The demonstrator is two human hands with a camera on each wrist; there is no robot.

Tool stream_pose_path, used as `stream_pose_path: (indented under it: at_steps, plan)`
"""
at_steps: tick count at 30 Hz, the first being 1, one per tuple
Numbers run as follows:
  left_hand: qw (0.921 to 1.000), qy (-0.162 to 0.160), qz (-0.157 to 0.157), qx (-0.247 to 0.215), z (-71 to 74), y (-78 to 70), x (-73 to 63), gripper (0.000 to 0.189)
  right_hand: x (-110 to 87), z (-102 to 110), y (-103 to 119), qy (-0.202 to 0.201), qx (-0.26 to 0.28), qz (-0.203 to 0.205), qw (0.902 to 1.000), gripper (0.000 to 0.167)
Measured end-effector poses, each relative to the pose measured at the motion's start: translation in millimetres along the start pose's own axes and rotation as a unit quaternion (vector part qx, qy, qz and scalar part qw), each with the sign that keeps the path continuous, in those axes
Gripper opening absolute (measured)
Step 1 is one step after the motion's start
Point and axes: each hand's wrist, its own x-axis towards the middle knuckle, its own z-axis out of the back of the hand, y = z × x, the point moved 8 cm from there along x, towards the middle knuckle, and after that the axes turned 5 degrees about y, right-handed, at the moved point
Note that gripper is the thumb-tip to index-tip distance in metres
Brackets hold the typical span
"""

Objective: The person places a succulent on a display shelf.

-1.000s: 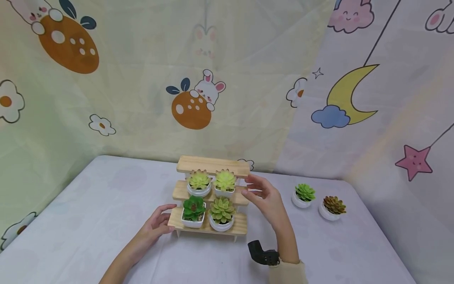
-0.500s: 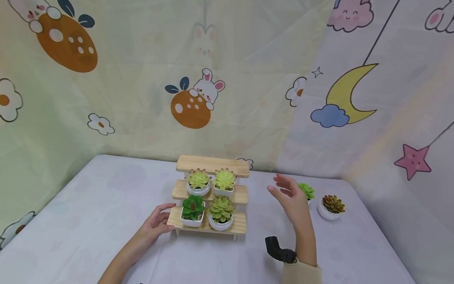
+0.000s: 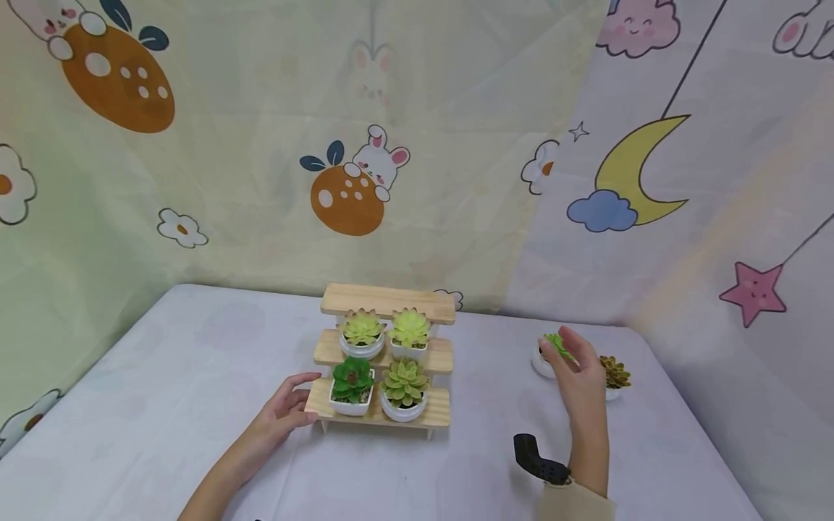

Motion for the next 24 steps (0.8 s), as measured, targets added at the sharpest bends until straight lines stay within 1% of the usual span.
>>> stream_pose_path:
  at_steps: [1, 2, 4, 5, 8, 10, 12, 15, 19, 24]
  plan:
    - [1.0, -0.002, 0.001, 0.001, 0.3, 0.5, 0.1, 0.063, 1.0, 1.7, -3.1, 0.002, -0.003, -0.005, 1.0, 0.061]
    - [1.0, -0.006, 0.004, 0.0, 0.9, 1.2, 0.0, 0.063, 0.8, 4.4, -7.2, -0.011, -0.002, -0.014, 0.9998, 0.061]
    - [0.9999, -0.011, 0.009, -0.002, 1.8, 2.9, 0.1, 0.062, -0.1, 8.7, -11.7, -0.027, -0.005, -0.036, 0.999, 0.062]
    - [0.9998, -0.015, 0.011, -0.003, 2.4, 3.5, 0.1, 0.062, -1.2, 9.5, -11.6, -0.023, -0.01, -0.049, 0.9985, 0.065]
    - [0.9998, -0.017, 0.012, -0.005, 2.6, 3.7, -0.2, 0.062, -6.2, 10.9, -12.0, -0.024, 0.017, -0.085, 0.9959, 0.069]
    - [0.9999, -0.014, 0.009, -0.003, 1.6, 2.6, -0.5, 0.062, -9.8, 9.2, -9.7, -0.005, 0.057, -0.099, 0.9935, 0.071]
    - [0.9999, -0.008, 0.006, -0.001, 0.3, 1.4, -0.8, 0.063, -13.3, 7.9, -10.1, 0.008, 0.082, -0.109, 0.9906, 0.073]
    - [1.0, -0.006, 0.004, -0.005, 0.1, 0.9, -2.4, 0.063, -15.2, 2.9, -12.5, 0.028, 0.104, -0.112, 0.9878, 0.076]
    - [1.0, -0.005, 0.004, -0.003, 0.1, 0.7, -2.7, 0.063, -11.9, -3.3, -20.3, 0.047, 0.111, -0.11, 0.9865, 0.078]
    - [1.0, -0.001, 0.003, -0.005, 0.1, 0.4, -1.1, 0.063, -5.3, -9.9, -29.0, 0.054, 0.124, -0.111, 0.9846, 0.08]
